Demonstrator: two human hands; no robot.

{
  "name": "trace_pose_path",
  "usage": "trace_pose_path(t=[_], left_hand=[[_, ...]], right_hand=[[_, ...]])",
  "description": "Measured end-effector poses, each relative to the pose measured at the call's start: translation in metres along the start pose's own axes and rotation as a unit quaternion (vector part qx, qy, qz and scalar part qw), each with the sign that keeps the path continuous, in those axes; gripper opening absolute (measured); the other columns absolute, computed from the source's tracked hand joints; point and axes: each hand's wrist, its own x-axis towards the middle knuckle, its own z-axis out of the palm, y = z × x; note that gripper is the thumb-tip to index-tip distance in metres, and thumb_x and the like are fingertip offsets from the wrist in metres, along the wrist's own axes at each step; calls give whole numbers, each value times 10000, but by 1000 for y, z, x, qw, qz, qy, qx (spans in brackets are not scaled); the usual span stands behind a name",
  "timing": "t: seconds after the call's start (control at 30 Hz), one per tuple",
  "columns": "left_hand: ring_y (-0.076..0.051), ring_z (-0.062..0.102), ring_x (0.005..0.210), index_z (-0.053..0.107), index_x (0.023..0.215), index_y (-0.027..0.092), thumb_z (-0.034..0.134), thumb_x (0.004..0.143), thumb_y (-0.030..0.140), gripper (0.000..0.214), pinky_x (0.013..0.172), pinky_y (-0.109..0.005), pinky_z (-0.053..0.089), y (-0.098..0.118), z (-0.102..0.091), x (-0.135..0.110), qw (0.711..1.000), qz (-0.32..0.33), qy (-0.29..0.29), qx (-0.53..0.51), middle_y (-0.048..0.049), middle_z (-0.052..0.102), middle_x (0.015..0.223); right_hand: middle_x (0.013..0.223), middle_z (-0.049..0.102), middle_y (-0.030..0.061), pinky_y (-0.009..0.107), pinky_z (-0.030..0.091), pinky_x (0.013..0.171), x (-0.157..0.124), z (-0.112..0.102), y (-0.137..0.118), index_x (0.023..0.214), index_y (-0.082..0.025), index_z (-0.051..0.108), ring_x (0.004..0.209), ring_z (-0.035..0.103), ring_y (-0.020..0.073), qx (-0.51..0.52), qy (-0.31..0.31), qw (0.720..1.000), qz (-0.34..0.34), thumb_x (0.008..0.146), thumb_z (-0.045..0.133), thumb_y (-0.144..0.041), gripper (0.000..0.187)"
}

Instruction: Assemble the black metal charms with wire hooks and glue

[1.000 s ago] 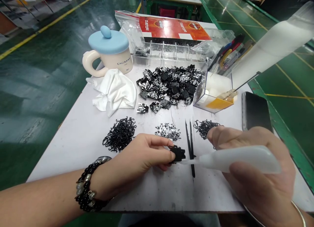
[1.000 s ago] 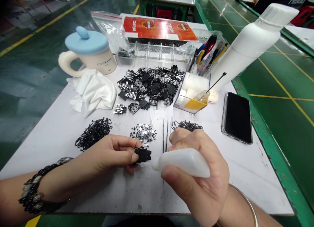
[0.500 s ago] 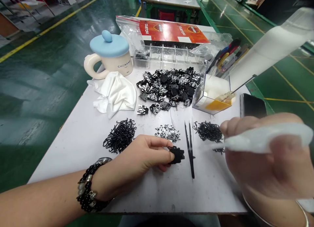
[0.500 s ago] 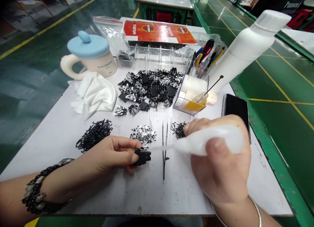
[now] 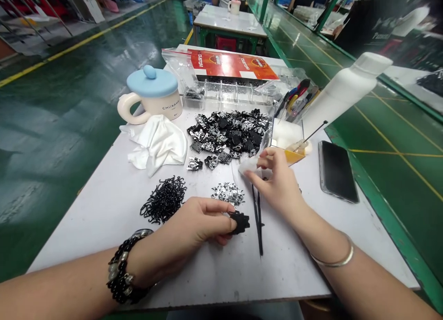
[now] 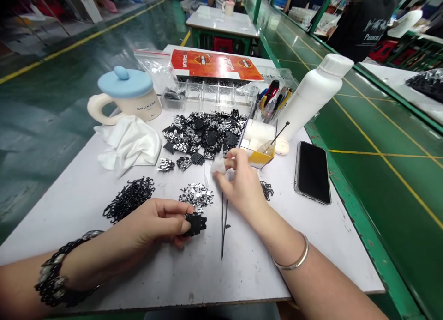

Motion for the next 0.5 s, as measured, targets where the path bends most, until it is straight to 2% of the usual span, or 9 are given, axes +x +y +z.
trace_pose_path(t=[0.1,0.17,0.23,0.3,0.33,0.37,0.5], left_hand=[[-99,529,577,675,824,128,697,670,175,162,606,-228,405,1,1,0,1000,-7,5,-1,2,646,641],[-95,525,574,672,808,122,693,672,169,146,603,-224,403,2,1,1,1000,-8,4,-1,2,643,638],[-99,524,578,669,802,115,694,673,170,143,604,-228,407,3,2,1,1000,-3,1,0,-2,639,631],[-107,527,591,668,809,114,696,677,178,149,614,-235,415,3,2,1,1000,0,-2,2,-6,635,629],[-110,530,598,669,815,114,698,678,181,155,618,-238,419,4,2,0,1000,0,-2,3,-7,634,630],[-113,531,600,670,821,115,699,678,184,161,620,-240,421,3,2,0,1000,0,-1,5,-9,635,631],[-106,531,585,672,820,122,703,675,182,160,612,-233,422,3,1,-1,1000,-5,1,11,-2,634,627]], right_hand=[[894,582,24,330,464,668,0,-5,-2,1013,-224,400,765,584,179,-28,5,999,-40,683,691,-260,441],[896,565,15,345,445,711,2,-17,-3,980,-223,445,767,555,174,-43,26,996,-71,662,725,-270,426],[892,530,14,342,421,708,6,-34,-1,951,-221,480,755,517,166,-57,120,987,-95,684,715,-260,358],[937,514,28,333,397,675,12,-52,3,1001,-223,503,741,496,164,-72,262,956,-111,707,694,-231,351],[982,526,40,331,386,659,16,-60,6,1043,-229,514,744,502,168,-82,309,941,-113,713,687,-217,373],[1010,550,46,336,379,661,20,-67,10,1068,-237,532,760,518,179,-89,326,935,-108,724,678,-209,375],[934,633,74,405,359,752,30,-78,25,1048,-240,603,915,557,272,-68,232,968,-61,819,598,-265,230]])
